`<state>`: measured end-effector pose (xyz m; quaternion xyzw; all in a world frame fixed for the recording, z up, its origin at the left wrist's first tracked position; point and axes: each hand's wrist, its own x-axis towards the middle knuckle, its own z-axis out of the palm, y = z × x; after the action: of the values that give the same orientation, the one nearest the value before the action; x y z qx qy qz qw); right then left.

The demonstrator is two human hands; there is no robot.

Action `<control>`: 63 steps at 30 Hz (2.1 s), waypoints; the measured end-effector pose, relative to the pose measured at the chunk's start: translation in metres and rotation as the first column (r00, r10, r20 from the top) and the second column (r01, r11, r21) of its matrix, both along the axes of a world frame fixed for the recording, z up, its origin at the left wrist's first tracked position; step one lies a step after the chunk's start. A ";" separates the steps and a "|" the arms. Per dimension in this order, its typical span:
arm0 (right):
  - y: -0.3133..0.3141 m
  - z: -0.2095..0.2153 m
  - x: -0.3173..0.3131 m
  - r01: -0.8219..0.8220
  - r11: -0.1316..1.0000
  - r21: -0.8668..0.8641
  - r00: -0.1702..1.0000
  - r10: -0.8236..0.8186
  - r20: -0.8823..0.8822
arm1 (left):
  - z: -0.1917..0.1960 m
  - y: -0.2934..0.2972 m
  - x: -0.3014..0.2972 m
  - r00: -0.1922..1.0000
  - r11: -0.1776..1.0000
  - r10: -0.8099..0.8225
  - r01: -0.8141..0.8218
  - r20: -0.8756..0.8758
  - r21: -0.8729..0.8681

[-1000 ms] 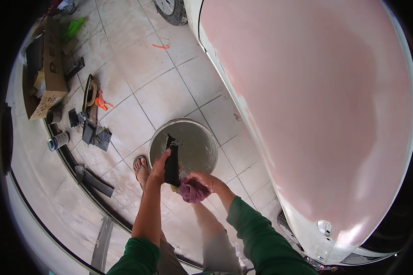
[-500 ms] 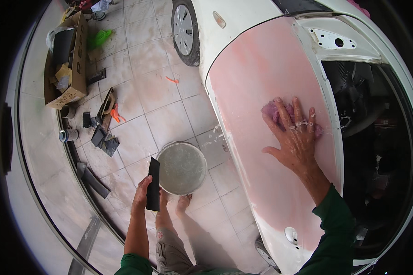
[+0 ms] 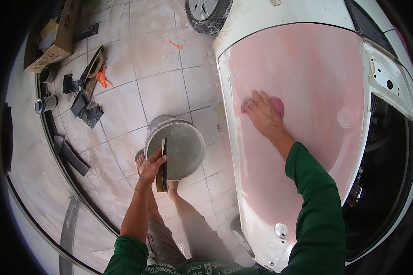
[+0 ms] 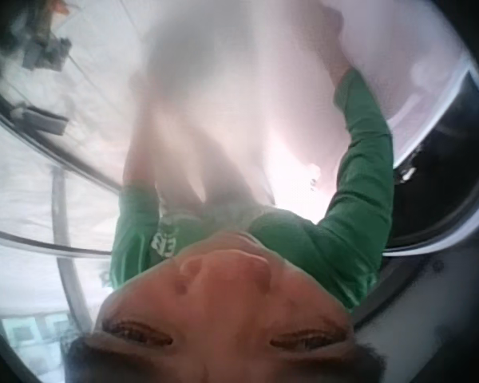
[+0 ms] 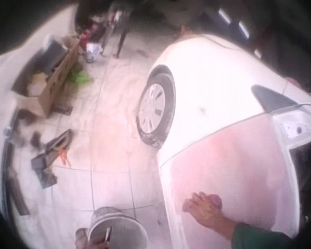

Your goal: The person sands the pink primer on a white car hood using a sanding block and water from a bucket. They repeatedly dip the sanding block into the water and wipe the surface with a cloth while moving around the hood.

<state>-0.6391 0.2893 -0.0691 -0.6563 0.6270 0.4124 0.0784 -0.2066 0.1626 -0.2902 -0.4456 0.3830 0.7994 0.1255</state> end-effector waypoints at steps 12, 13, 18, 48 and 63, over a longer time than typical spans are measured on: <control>0.070 -0.204 0.248 0.385 0.919 0.089 0.661 -0.341 0.668 | -0.134 0.057 -0.050 0.880 0.849 -0.199 0.375 0.432 -0.372; 0.059 -0.230 0.257 0.372 0.924 0.093 0.673 -0.337 0.659 | -0.152 0.055 -0.055 0.838 0.789 -0.283 0.480 0.466 -0.384; 0.037 -0.294 0.277 0.478 0.799 0.366 0.627 -0.602 0.495 | -0.202 0.048 -0.064 0.833 0.778 -0.193 0.452 0.518 -0.437; 0.254 0.335 0.049 0.765 0.445 -0.466 0.515 0.012 0.857 | 0.319 0.449 -0.188 0.902 0.673 0.280 -0.429 -0.329 -0.603; 0.244 0.312 0.039 0.461 0.585 -0.668 0.815 0.019 0.579 | 0.324 0.556 -0.148 0.878 0.624 0.333 -0.479 -0.344 -0.617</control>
<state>-0.5997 0.5329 0.2427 -0.6214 0.7749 -0.1153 0.0059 -0.3547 0.7188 0.0335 -0.4535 0.5498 0.6468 -0.2714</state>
